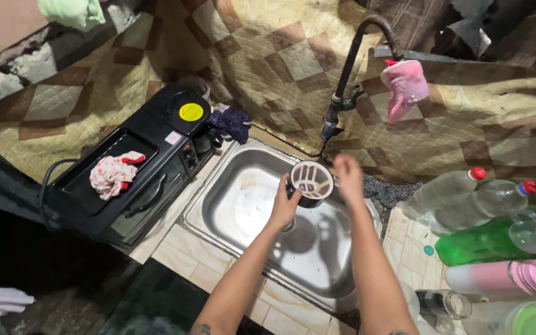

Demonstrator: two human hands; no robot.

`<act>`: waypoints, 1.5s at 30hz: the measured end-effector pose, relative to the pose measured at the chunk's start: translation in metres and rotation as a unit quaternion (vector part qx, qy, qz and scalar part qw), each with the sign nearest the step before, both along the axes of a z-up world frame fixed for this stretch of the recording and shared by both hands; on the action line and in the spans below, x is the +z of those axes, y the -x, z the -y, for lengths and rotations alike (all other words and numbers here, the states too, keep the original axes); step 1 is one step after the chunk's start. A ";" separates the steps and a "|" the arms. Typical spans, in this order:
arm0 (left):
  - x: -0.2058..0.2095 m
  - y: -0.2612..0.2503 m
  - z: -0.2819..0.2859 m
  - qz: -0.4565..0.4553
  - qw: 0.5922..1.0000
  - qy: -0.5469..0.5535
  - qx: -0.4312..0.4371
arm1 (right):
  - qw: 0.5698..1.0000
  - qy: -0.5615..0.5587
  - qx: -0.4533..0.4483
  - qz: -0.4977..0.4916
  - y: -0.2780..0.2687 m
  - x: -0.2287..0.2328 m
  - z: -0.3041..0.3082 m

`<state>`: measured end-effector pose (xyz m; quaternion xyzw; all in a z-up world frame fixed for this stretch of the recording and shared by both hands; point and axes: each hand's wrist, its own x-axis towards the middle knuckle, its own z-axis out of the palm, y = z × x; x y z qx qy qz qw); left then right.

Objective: The person wipes a coffee machine with a cloth, fills a mug with water, spoons instant coffee powder from a jar into the mug, pours syrup from a bottle, and stirs the drink. They then open the machine, remove the filter basket, rinse it under the tap, and scrub it with a sponge and dish soap.

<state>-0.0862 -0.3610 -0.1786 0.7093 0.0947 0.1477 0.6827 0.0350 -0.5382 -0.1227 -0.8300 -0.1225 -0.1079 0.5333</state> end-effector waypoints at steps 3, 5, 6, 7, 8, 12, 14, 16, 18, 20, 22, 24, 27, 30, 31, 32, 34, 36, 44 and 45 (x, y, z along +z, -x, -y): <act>-0.007 -0.006 0.012 -0.017 1.000 0.011 -0.004 | 0.985 0.033 -0.148 -0.085 -0.038 0.049 0.008; -0.011 -0.012 0.020 -0.020 1.000 0.008 -0.003 | 0.950 0.062 -0.016 0.307 -0.069 0.089 0.005; -0.013 -0.015 0.024 -0.015 1.000 0.001 -0.003 | 0.944 0.082 0.002 0.320 -0.079 0.105 0.003; -0.015 -0.017 0.029 -0.009 1.000 -0.007 -0.002 | 0.937 0.103 0.020 0.334 -0.087 0.119 0.000; -0.016 -0.021 0.032 -0.004 1.000 -0.005 -0.005 | 0.929 0.124 0.038 0.347 -0.092 0.128 -0.002; -0.012 -0.033 0.041 0.001 1.000 0.002 -0.020 | 0.930 0.179 0.044 0.317 -0.102 0.142 -0.006; -0.006 -0.039 0.043 0.008 1.000 0.008 -0.029 | 0.923 0.205 -0.022 0.324 -0.097 0.134 -0.007; 0.001 -0.043 0.046 0.024 0.999 0.016 -0.037 | 0.939 0.138 -0.003 0.314 -0.098 0.132 -0.004; 0.009 -0.049 0.049 0.027 0.999 0.013 -0.036 | 0.942 0.099 0.001 0.319 -0.097 0.129 -0.002; 0.016 -0.051 0.051 0.026 0.999 0.014 -0.042 | 0.936 0.092 -0.010 0.340 -0.094 0.128 0.000; 0.021 -0.056 0.051 0.021 0.998 0.022 -0.050 | 0.942 0.059 0.003 0.330 -0.087 0.125 0.005; 0.024 -0.059 0.051 0.008 0.999 0.011 -0.046 | 0.957 0.005 0.015 0.290 -0.078 0.119 0.010; 0.026 -0.066 0.054 0.008 0.998 0.040 -0.040 | 0.985 -0.049 -0.006 0.165 -0.056 0.097 0.020; 0.025 -0.070 0.062 0.012 0.996 0.078 -0.039 | 0.999 -0.041 -0.004 -0.017 -0.037 0.062 0.027; 0.025 -0.070 0.065 0.013 0.995 0.088 -0.039 | 0.993 -0.077 0.046 -0.081 -0.031 0.051 0.030; 0.026 -0.070 0.067 0.011 0.996 0.076 -0.037 | 0.978 -0.113 0.095 -0.144 -0.029 0.043 0.032; 0.027 -0.069 0.072 0.010 0.998 0.053 -0.030 | 0.978 -0.083 0.075 -0.178 -0.028 0.033 0.036; 0.029 -0.070 0.075 0.007 0.997 0.074 -0.035 | 0.982 -0.047 0.071 -0.169 -0.028 0.033 0.039; 0.026 -0.090 0.077 0.065 0.998 0.020 -0.010 | 0.965 0.198 0.167 0.026 -0.013 0.074 0.025; 0.025 -0.094 0.075 0.071 0.997 0.028 -0.004 | 0.962 0.197 0.190 0.013 -0.008 0.079 0.023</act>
